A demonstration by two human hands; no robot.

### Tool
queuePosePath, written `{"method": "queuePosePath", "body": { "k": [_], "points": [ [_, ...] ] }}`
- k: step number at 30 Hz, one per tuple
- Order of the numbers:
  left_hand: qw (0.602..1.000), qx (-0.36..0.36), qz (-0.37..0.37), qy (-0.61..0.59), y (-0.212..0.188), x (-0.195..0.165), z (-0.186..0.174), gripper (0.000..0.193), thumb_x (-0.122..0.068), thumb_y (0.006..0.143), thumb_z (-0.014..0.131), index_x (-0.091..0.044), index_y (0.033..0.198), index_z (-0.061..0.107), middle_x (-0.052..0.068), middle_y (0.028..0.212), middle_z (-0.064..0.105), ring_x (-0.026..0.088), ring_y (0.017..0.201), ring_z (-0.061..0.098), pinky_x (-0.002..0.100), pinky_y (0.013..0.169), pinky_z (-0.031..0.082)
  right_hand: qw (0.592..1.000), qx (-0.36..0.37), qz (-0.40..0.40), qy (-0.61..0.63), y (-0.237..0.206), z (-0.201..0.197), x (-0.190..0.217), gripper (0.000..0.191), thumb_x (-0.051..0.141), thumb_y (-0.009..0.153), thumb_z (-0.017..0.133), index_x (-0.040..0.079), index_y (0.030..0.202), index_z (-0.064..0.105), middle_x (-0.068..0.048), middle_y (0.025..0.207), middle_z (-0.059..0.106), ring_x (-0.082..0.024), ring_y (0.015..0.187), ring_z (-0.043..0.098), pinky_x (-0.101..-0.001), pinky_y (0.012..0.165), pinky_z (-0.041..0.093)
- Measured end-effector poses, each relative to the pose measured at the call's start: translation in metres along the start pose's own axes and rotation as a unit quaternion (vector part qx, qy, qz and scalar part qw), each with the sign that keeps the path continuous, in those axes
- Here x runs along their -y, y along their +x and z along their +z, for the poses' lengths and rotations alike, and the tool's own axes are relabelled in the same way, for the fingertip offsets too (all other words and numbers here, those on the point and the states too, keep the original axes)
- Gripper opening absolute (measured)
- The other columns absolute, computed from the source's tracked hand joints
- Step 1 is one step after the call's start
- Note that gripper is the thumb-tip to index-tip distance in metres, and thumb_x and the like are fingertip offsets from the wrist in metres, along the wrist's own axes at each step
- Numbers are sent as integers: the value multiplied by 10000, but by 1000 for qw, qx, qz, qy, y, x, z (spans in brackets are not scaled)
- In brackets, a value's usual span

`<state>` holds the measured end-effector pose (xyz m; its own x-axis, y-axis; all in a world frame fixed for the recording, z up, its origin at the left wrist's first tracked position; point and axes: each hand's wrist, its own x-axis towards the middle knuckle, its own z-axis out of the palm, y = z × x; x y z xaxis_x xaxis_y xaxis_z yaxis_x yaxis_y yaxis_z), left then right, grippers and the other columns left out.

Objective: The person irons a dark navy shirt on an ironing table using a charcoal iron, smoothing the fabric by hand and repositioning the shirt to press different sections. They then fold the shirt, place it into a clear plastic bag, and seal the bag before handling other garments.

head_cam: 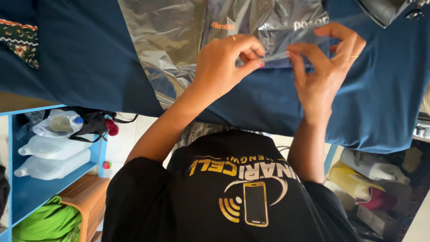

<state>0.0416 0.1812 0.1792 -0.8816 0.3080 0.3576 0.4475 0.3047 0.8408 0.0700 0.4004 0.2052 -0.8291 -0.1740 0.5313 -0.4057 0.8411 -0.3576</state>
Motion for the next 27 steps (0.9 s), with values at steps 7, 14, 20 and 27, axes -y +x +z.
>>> {"method": "queuePosePath", "body": {
  "k": [7,14,20,27],
  "points": [
    [996,-17,9,83,-16,11,-10,116,-172,973,711,-137,1068,768,39,906,774,240,771,742,357,651,537,998,44,-30,-38,-5,-10,-34,188,77,868,809,143,1043,785,19,1329,647,-246,1324,519,-405,1072,369],
    [995,1,-45,88,-24,14,-33,120,-167,960,705,-145,1062,764,7,899,786,196,773,760,334,659,552,996,61,-26,-68,-4,-27,-63,196,70,897,780,151,1074,803,52,1342,655,-217,1332,514,-372,1140,370],
    [991,-13,-59,117,-18,15,-43,93,-204,909,782,-160,990,766,-13,872,788,159,752,761,315,640,535,995,73,-69,-15,7,-30,-62,190,90,851,813,118,1038,805,27,1260,720,-216,1329,542,-363,1133,374],
    [990,-15,-72,118,-18,16,-50,137,-212,865,837,-133,856,726,-26,808,779,128,727,757,307,607,494,993,83,-13,89,15,-23,-62,165,114,842,845,57,977,769,-25,1085,755,-216,1143,612,-340,1008,430]
  ]
}}
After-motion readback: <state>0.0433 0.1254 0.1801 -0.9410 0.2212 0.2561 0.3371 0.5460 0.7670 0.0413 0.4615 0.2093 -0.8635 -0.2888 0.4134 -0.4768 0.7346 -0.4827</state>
